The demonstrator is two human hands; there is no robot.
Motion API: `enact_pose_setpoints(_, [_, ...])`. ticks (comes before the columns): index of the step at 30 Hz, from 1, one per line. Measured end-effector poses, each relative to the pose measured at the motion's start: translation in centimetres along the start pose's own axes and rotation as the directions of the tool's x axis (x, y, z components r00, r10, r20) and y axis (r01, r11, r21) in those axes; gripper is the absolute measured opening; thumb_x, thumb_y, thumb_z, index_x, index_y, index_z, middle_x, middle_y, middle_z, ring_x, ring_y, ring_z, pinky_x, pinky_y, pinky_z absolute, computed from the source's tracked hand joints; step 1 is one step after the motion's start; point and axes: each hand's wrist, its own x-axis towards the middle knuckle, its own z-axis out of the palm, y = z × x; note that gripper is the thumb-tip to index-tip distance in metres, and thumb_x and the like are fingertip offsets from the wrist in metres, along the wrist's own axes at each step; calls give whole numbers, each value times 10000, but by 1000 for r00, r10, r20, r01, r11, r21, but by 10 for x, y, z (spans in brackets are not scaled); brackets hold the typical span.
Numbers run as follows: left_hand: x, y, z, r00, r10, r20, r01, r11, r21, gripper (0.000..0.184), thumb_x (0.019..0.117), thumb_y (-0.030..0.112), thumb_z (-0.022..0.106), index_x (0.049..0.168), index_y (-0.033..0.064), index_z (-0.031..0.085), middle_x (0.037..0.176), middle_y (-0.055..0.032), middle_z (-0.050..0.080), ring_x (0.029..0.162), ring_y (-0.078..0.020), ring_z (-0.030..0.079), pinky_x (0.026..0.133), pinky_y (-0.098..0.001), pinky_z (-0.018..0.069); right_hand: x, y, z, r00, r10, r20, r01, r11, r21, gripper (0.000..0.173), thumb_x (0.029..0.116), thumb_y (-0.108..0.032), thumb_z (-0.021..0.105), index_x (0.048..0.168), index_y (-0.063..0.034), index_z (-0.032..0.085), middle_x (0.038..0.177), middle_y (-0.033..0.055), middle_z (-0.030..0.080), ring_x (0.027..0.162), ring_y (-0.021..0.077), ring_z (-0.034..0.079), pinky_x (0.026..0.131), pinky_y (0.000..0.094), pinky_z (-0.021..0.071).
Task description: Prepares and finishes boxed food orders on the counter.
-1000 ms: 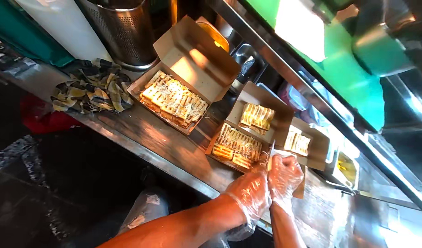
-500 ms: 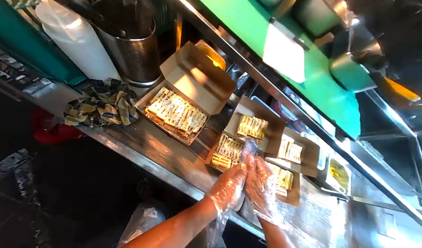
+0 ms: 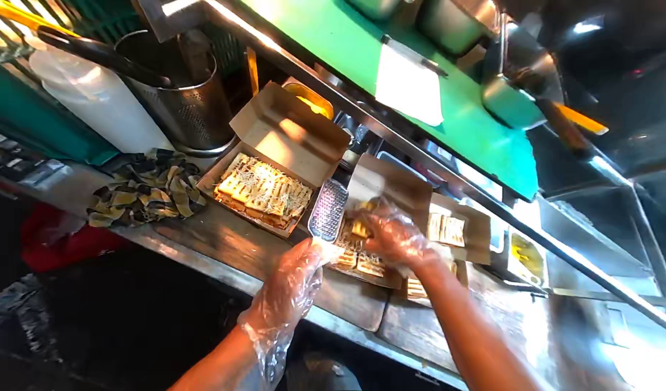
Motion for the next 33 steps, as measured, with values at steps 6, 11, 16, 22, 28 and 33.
enact_pose_setpoints(6, [-1,-33,13,991,109,-74,-91,973,214,277,1059,268,453,1080,104,676,678,36,536,489,-54,434,449,-219,387,-47,-18,30,991,107,-84,-69,927,369,568,970,-355,683,1507,-268,521,1438,55,586,1241,219,618,1022,469,543])
enact_pose_setpoints(11, [1,-51,59,980,167,111,-200,823,532,476,1116,292,325,1340,-9,618,1223,-152,704,1165,-177,665,1062,-359,505,-79,-70,77,702,586,-405,106,476,873,188,955,-53,592,1081,37,698,915,67,734,825,79,700,771,255,602])
enact_pose_setpoints(16, [-7,-26,58,984,-72,164,-64,713,698,436,1115,257,342,1389,-6,555,1204,-197,683,1145,-255,663,1032,-398,497,-41,-62,71,573,699,-428,-273,655,705,164,947,-143,687,969,19,702,894,141,708,848,256,690,806,470,569])
enact_pose_setpoints(22, [-5,-8,42,960,-174,219,-81,576,813,384,1095,218,410,1394,6,523,1225,-193,663,1156,-281,651,1036,-413,492,-14,-71,57,628,738,-247,-518,634,574,361,1023,-399,577,960,-52,651,863,172,669,817,360,668,696,596,535])
enact_pose_setpoints(28, [1,-11,37,945,-183,271,-135,537,833,368,1076,211,414,1363,9,525,1207,-191,663,1153,-300,653,1015,-452,510,15,-58,59,544,793,-273,-470,558,684,284,973,-305,662,857,-47,636,797,142,646,760,309,640,682,548,516])
enact_pose_setpoints(33, [3,-12,31,935,-145,323,-179,592,785,360,1063,232,464,1320,-5,550,1176,-192,668,1125,-298,658,1000,-452,513,-2,-72,57,553,771,-317,-446,595,669,333,975,-321,669,800,-43,607,724,137,608,686,304,606,617,539,488])
